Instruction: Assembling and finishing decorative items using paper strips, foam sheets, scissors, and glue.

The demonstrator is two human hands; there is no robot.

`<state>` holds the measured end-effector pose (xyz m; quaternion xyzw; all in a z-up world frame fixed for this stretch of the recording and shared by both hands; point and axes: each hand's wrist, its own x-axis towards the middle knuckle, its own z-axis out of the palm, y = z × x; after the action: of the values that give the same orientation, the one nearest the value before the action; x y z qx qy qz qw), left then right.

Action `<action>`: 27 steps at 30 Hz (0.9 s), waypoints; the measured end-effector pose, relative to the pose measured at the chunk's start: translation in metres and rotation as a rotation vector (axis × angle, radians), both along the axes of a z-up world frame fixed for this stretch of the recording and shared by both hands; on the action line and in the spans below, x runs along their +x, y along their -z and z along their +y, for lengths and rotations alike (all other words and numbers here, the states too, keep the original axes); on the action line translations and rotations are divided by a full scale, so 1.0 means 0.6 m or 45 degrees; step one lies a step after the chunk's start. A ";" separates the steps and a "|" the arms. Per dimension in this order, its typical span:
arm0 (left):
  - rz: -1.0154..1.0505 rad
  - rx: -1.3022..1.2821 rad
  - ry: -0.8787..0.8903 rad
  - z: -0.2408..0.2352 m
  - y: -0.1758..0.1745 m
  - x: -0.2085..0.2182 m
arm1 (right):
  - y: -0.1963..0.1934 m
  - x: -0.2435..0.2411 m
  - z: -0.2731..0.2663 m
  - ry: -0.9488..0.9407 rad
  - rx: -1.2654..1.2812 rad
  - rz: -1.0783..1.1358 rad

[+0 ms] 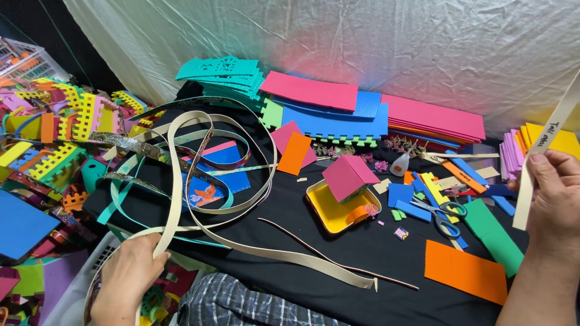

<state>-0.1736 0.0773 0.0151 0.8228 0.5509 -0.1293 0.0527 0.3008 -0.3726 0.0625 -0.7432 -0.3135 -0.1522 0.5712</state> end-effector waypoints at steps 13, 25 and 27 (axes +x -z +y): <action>-2.355 -0.907 -0.075 -0.112 -0.082 0.184 | -0.036 -0.059 0.065 -0.246 0.170 0.410; -2.099 -1.941 -0.390 -0.247 0.000 0.299 | -0.038 -0.156 0.149 -0.761 -0.168 0.539; -2.006 -1.930 -0.273 -0.248 0.019 0.297 | -0.044 -0.179 0.165 -0.866 -0.279 0.673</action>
<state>0.0044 -0.0716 0.0039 0.3768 0.2091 0.1326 0.8926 0.1932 -0.2737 0.0889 -0.6672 -0.3976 0.2737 0.5673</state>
